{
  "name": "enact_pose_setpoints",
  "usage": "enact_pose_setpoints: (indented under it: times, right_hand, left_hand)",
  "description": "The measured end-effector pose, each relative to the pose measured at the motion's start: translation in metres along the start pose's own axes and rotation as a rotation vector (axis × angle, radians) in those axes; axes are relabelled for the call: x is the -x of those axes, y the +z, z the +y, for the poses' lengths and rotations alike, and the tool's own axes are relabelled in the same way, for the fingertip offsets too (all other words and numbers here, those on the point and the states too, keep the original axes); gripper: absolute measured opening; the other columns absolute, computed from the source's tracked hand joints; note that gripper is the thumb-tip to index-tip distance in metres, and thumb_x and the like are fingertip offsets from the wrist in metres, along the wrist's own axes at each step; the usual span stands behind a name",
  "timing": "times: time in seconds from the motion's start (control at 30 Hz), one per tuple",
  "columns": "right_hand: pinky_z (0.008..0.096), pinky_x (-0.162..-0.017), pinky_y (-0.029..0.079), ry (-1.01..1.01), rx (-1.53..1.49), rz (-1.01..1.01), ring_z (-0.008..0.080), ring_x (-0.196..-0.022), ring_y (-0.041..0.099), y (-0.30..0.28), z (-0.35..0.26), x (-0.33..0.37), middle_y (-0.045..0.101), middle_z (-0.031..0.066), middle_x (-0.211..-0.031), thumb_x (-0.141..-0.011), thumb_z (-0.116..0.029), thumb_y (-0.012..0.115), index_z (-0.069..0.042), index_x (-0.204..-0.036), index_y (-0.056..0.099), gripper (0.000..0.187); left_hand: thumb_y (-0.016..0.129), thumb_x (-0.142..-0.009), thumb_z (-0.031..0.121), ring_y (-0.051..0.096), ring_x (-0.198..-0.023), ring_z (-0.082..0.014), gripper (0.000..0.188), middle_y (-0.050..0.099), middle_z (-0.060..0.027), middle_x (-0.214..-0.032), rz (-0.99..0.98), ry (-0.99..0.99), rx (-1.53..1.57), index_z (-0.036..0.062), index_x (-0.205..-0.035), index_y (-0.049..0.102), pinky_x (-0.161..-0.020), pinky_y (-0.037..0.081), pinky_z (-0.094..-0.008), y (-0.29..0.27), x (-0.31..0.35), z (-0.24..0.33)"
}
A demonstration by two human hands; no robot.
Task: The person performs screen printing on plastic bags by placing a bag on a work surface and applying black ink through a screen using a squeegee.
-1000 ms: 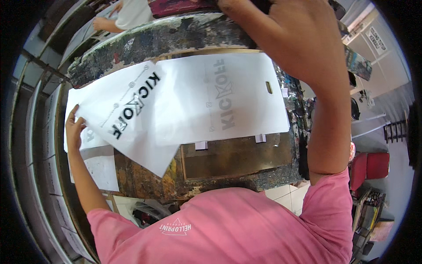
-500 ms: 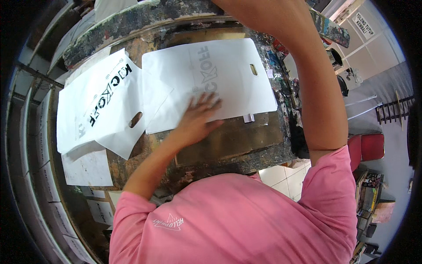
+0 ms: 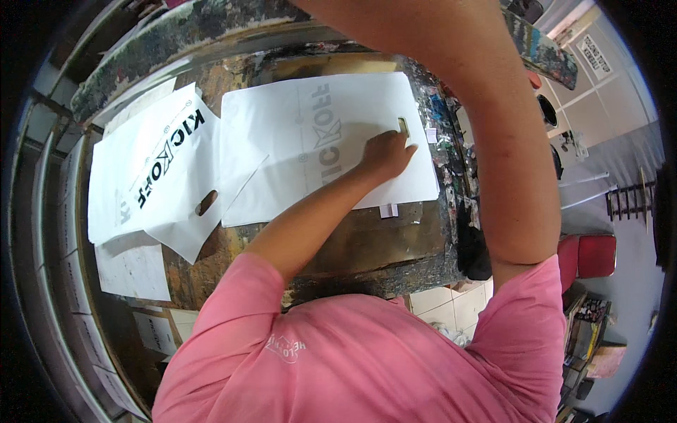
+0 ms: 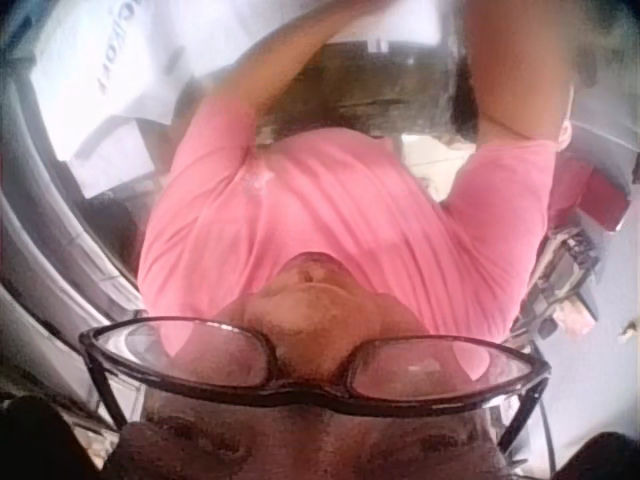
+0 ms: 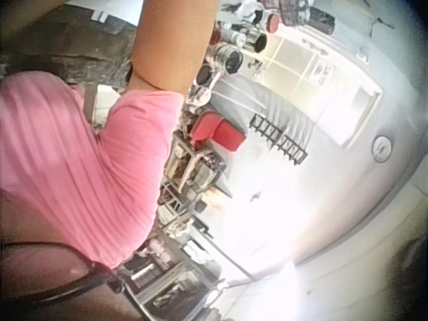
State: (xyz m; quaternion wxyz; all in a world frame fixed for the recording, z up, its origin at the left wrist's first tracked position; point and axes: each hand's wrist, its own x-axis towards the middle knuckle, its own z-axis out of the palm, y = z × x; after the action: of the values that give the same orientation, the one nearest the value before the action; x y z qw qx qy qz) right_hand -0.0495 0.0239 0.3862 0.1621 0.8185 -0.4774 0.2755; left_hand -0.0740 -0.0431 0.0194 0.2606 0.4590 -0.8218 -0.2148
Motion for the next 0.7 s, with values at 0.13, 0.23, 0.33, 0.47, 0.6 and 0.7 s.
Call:
enact_pose_setpoints:
  times: [0.13,0.23,0.33,0.47,0.6,0.7]
  right_hand:
    - [0.0336,-0.044,0.038,-0.066,-0.248,-0.252,0.0134,-0.043,0.035,-0.014,0.005,-0.023,0.040,-0.0008,-0.046,-0.100,-0.036,0.043,-0.010,-0.052,0.049,0.055]
    - [0.0341,-0.041,0.034,-0.111,-0.238,-0.147,0.0124,-0.041,0.032,-0.007,0.016,-0.015,0.036,-0.0022,-0.044,-0.100,-0.034,0.043,-0.011,-0.050,0.045,0.056]
    - [0.0336,-0.040,0.034,-0.116,-0.213,-0.102,0.0119,-0.041,0.031,-0.001,0.015,-0.012,0.036,-0.0022,-0.044,-0.101,-0.032,0.042,-0.010,-0.050,0.046,0.056]
    - [0.0328,-0.040,0.034,-0.036,-0.250,-0.311,0.0117,-0.040,0.031,-0.013,0.008,-0.020,0.036,-0.0013,-0.044,-0.103,-0.032,0.041,-0.008,-0.051,0.047,0.057]
    - [0.0330,-0.040,0.035,-0.063,-0.230,-0.240,0.0119,-0.041,0.033,-0.012,0.014,-0.014,0.037,-0.0007,-0.044,-0.103,-0.032,0.041,-0.008,-0.051,0.048,0.057]
    - [0.0332,-0.040,0.035,-0.103,-0.247,-0.205,0.0120,-0.041,0.033,-0.006,0.012,-0.016,0.037,-0.0003,-0.045,-0.103,-0.032,0.041,-0.008,-0.052,0.048,0.057]
  left_hand:
    - [0.061,-0.097,0.024,0.052,-0.049,-0.0172,0.022,0.063,-0.0136,-0.080,-0.299,-0.661,1.090,0.0017,-0.097,0.057,-0.040,0.042,-0.0317,-0.004,-0.045,-0.014]
    - [0.058,-0.099,0.019,0.041,-0.046,-0.0094,0.018,0.058,-0.0069,-0.076,-0.330,-0.822,1.731,0.0079,-0.090,0.047,-0.040,0.039,-0.0213,-0.002,-0.055,-0.014]
    - [0.055,-0.100,0.019,0.044,-0.049,-0.0098,0.019,0.057,-0.0058,-0.074,-0.201,-1.020,1.993,0.0102,-0.086,0.047,-0.043,0.042,-0.0214,-0.005,-0.052,-0.026]
    - [0.052,-0.103,0.023,0.045,-0.052,-0.0092,0.028,0.054,-0.0019,-0.070,-0.327,-0.892,1.940,0.0134,-0.078,0.047,-0.046,0.043,-0.0205,-0.002,-0.044,-0.035]
    - [0.051,-0.104,0.024,0.045,-0.053,-0.0075,0.028,0.053,0.0010,-0.069,-0.375,-0.884,1.920,0.0139,-0.079,0.048,-0.046,0.043,-0.0202,-0.002,-0.045,-0.028]
    - [0.050,-0.106,0.026,0.046,-0.053,-0.0068,0.029,0.052,0.0028,-0.068,-0.378,-0.878,1.933,0.0140,-0.079,0.049,-0.047,0.044,-0.0196,-0.003,-0.039,-0.041]
